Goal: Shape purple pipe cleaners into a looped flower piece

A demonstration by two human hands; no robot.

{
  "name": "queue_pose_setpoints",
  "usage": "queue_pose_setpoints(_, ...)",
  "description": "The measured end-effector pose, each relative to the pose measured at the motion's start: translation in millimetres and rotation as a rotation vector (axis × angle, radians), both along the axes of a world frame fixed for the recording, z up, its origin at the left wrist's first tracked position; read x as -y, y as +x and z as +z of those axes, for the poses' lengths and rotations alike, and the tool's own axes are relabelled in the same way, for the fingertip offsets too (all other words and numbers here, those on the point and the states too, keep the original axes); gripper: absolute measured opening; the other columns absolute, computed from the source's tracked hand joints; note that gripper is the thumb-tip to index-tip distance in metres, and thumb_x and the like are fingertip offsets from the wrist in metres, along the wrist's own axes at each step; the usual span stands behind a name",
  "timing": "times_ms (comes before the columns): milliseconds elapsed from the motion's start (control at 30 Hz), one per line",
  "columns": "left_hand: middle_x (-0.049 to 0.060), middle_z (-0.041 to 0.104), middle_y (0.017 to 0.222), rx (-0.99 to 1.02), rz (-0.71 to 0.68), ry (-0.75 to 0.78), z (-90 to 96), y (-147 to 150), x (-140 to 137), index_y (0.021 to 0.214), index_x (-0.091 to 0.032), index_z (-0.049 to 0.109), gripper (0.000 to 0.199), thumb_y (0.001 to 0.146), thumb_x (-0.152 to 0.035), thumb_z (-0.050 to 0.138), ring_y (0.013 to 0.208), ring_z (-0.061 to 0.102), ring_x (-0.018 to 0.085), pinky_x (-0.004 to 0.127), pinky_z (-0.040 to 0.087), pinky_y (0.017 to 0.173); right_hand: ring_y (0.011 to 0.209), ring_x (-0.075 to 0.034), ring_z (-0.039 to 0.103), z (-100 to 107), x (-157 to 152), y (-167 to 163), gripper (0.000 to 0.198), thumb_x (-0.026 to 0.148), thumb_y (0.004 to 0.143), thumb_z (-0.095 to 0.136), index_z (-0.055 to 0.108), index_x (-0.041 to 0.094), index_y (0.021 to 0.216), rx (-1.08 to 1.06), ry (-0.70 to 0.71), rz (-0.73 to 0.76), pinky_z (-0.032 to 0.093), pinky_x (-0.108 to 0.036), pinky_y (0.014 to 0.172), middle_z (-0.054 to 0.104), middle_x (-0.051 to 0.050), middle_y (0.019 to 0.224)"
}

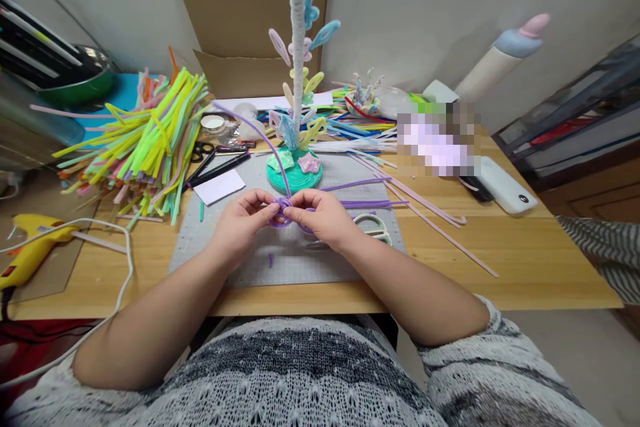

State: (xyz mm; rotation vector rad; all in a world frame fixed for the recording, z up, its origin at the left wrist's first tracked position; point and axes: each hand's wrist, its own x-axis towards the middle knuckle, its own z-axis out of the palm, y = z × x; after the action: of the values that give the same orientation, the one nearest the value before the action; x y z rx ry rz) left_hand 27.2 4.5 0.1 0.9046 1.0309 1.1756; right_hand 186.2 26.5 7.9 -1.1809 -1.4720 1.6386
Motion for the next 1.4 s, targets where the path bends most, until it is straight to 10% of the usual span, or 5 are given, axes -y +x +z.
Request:
queue_pose_setpoints(1067,0.000,0.063,0.066,-0.301,0.000,0.143,-5.8,-1.9,2.9,0.071,-0.014,0.063,0.013,0.072,-0.026,0.065,0.060,0.057,0.011,0.023,0.046,0.059,0.064,-0.013,0.057,-1.5,6.6,0.2,0.015,0.028,0.075,0.063,0.062,0.014,0.068,0.170,0.428,-0.016,0.044,-0.024,0.059,0.064,-0.003,0.068)
queue_pose_setpoints(1400,0.000,0.061,0.058,-0.133,0.047,0.038,-0.1,-5.3,-2.0,0.070,-0.013,0.064,0.019,0.066,-0.031,0.071,0.051,0.053,0.009,0.022,0.044,0.052,0.067,-0.013,0.055,0.5,-4.9,8.1,0.032,0.047,0.080,0.054,0.065,0.017,0.078,0.028,0.236,0.026,0.044,-0.025,0.063,0.063,-0.003,0.075)
